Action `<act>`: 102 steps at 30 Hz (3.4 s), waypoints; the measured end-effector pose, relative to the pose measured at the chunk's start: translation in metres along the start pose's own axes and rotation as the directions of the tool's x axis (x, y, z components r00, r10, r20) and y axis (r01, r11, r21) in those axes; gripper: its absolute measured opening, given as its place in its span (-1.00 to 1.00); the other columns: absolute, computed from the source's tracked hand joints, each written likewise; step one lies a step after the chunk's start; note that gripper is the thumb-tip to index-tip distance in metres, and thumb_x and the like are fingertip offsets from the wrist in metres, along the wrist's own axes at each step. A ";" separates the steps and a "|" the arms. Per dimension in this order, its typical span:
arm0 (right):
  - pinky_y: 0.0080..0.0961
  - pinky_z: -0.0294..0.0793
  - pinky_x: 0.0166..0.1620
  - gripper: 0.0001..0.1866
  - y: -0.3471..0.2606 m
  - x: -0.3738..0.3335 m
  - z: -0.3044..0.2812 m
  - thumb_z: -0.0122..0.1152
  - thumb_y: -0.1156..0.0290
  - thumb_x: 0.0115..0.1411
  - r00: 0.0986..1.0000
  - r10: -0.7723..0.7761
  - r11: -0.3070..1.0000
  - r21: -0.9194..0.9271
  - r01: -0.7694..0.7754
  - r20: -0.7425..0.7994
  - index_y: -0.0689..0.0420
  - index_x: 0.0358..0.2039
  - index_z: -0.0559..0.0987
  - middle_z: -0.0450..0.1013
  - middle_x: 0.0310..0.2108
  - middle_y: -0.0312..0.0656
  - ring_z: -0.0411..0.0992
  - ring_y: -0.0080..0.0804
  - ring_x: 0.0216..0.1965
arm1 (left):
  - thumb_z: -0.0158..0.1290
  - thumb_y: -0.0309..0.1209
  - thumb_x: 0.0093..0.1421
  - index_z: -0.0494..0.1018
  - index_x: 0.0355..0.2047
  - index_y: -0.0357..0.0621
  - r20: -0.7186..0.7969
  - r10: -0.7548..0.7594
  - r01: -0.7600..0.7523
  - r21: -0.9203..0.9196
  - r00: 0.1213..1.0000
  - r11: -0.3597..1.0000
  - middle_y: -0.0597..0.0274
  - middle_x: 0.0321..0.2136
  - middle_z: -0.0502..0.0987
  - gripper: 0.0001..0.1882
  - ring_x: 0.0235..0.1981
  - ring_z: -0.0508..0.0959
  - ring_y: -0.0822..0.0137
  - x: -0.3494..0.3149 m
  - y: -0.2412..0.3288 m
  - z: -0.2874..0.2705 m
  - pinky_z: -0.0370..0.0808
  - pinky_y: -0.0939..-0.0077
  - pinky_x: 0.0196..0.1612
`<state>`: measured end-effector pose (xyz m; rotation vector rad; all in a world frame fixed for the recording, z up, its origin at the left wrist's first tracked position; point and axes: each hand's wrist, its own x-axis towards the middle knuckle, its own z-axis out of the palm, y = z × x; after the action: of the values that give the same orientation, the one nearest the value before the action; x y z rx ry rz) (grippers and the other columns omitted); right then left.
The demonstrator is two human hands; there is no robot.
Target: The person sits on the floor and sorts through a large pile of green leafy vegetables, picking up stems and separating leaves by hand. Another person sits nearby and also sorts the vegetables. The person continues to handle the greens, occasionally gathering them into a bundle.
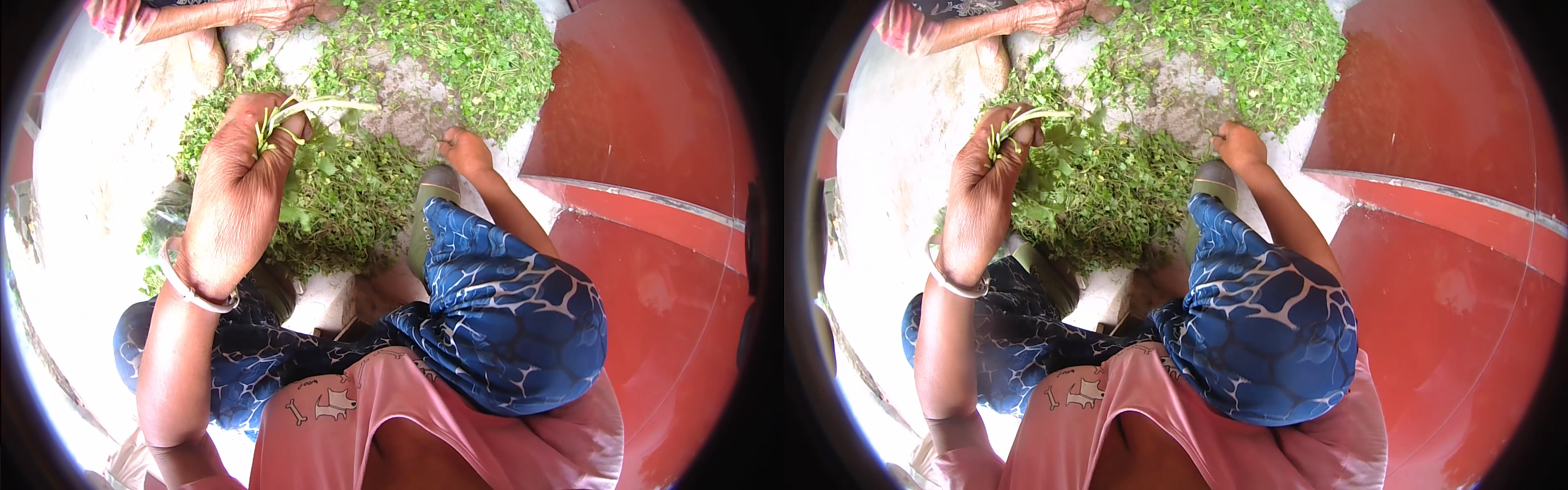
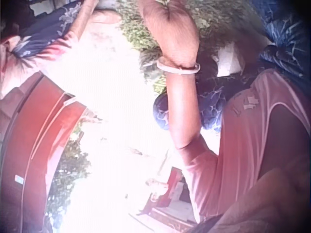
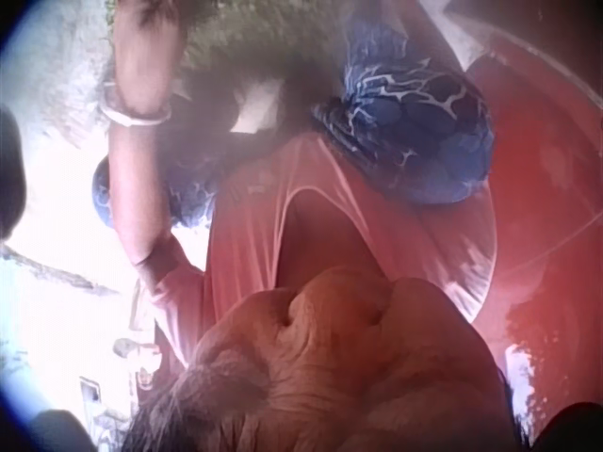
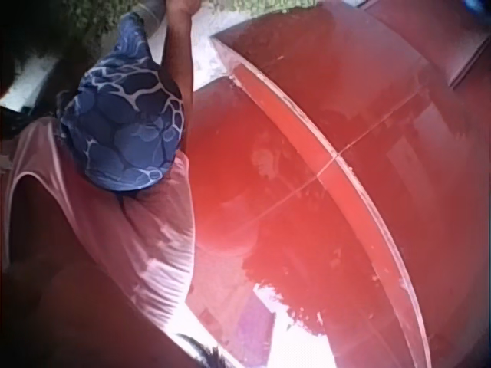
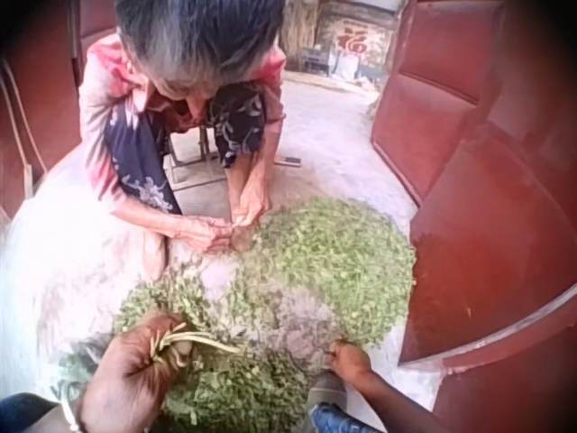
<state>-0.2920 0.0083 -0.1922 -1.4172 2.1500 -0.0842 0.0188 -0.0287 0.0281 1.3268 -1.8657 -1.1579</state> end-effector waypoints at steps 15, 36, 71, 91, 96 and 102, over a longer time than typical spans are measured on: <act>-0.72 0.23 -0.55 -0.86 -0.043 -0.009 -0.053 0.22 0.29 0.13 0.986 -0.113 0.661 0.750 -0.019 0.125 0.05 -0.39 0.49 0.41 -0.53 -0.42 0.31 -0.69 -0.59 | 0.03 -0.38 0.23 0.38 -0.25 -0.31 0.046 -0.212 0.216 -0.301 0.976 0.929 0.38 -0.57 0.42 -0.79 -0.56 0.31 0.60 -0.003 0.007 0.013 0.30 0.65 -0.48; -0.78 0.22 -0.54 -0.89 -0.137 -0.106 -0.139 0.20 0.39 0.16 0.860 -0.505 0.604 0.740 0.294 0.070 0.11 -0.34 0.49 0.40 -0.54 -0.45 0.27 -0.77 -0.59 | 0.14 -0.32 0.15 0.50 -0.31 -0.27 0.216 -0.049 0.112 -0.286 0.975 0.952 0.46 -0.59 0.44 -0.76 -0.60 0.29 0.59 -0.009 0.003 0.034 0.29 0.60 -0.54; -0.21 0.32 0.04 -0.36 -0.043 -0.026 0.049 0.24 0.12 0.03 0.920 -0.363 0.932 0.060 0.358 0.145 0.11 0.07 0.30 0.27 0.05 0.05 0.35 0.01 -0.03 | -0.01 -0.27 0.23 0.48 -0.27 -0.15 -0.166 -0.292 0.222 -0.346 0.942 0.912 0.38 -0.42 0.47 -0.78 -0.42 0.38 0.53 -0.014 0.014 -0.041 0.35 0.64 -0.34; -0.33 0.46 -0.12 -0.52 -0.108 -0.021 0.021 0.16 0.23 0.14 0.753 -0.628 0.748 0.423 0.512 0.198 0.11 0.05 0.35 0.37 -0.04 0.00 0.43 -0.22 -0.15 | -0.09 -0.32 0.30 0.38 -0.27 -0.17 -0.023 -0.342 0.305 -0.401 0.939 0.864 0.36 -0.44 0.35 -0.82 -0.47 0.34 0.54 -0.011 0.033 -0.008 0.45 0.61 -0.43; -0.10 0.18 0.15 -0.39 -0.007 0.029 -0.015 0.26 0.16 0.01 0.898 -0.091 0.995 -0.084 0.060 -0.430 0.00 0.09 0.34 0.07 0.22 -0.02 0.08 -0.08 0.18 | -0.09 -0.27 0.30 0.39 -0.24 -0.16 0.037 -0.391 0.380 -0.328 0.920 0.865 0.38 -0.42 0.39 -0.79 -0.42 0.39 0.56 -0.011 0.034 0.002 0.44 0.65 -0.45; -0.03 0.32 -0.02 -0.47 0.030 0.056 -0.025 0.31 0.21 -0.06 0.891 0.092 0.973 -0.151 -0.176 -0.444 -0.11 -0.02 0.43 0.13 0.17 -0.08 0.12 -0.04 0.15 | -0.08 -0.28 0.30 0.37 -0.32 -0.19 0.079 -0.333 0.342 -0.177 0.940 0.923 0.41 -0.45 0.37 -0.78 -0.45 0.33 0.57 -0.008 0.033 0.009 0.30 0.69 -0.38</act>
<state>-0.3449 -0.0328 -0.2046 -1.4518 2.6810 -0.1639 -0.0007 -0.0139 0.0529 1.5619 -1.5480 -1.5120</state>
